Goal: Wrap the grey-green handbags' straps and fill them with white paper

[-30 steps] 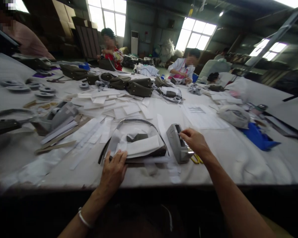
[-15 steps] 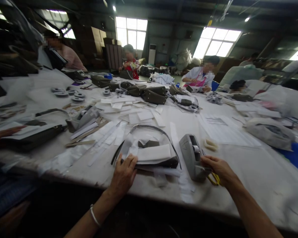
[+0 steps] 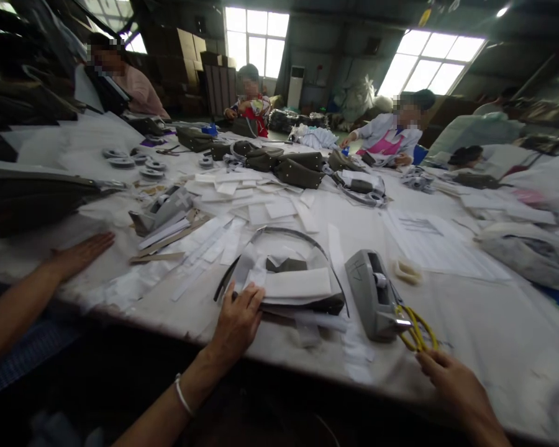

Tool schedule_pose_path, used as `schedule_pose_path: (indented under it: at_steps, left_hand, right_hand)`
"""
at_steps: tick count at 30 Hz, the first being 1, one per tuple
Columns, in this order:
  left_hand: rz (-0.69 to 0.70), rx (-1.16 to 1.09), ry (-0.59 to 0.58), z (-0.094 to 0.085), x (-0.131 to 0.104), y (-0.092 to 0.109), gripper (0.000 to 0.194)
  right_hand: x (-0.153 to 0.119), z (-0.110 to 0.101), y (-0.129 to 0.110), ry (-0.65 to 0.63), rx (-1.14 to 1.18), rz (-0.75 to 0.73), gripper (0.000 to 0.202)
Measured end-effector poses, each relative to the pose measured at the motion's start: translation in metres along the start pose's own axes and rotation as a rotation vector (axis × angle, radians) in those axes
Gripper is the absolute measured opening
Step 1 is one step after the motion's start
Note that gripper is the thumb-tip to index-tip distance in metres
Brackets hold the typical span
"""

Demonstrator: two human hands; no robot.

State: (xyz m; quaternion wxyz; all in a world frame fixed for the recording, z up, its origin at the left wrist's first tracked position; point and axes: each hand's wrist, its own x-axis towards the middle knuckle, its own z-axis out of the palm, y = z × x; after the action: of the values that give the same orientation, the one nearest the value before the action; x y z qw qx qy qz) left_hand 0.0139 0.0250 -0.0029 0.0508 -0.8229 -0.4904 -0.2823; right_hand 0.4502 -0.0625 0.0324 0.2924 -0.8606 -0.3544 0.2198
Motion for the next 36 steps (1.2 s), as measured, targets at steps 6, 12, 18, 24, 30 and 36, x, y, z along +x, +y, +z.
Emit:
schedule_pose_path:
  at_steps: [6,12,18,24,30,36]
  left_hand:
    - [0.001,-0.018,0.016,0.001,0.0,0.001,0.036]
    - [-0.006,-0.007,0.04,0.003,0.0,0.002,0.037]
    - [-0.021,-0.03,0.082,0.005,-0.001,0.002,0.036]
    - [-0.046,-0.079,0.094,0.009,-0.003,0.002,0.034]
    - [-0.056,-0.099,0.085,0.011,-0.003,0.001,0.033]
    - [-0.06,-0.096,0.085,0.009,-0.002,0.001,0.033]
  right_hand:
    - [-0.044,0.0,-0.119,-0.354,-0.146,-0.36,0.042]
    - [-0.072,0.096,-0.284,-0.862,-0.239,-0.886,0.026]
    - [-0.052,0.189,-0.345,-1.01,-0.79,-1.152,0.016]
    - [-0.045,0.234,-0.357,-0.893,-1.176,-1.282,0.023]
    - [-0.053,0.251,-0.364,-0.724,-1.378,-1.695,0.029]
    - [-0.022,0.253,-0.37,-0.705,-1.279,-1.834,0.034]
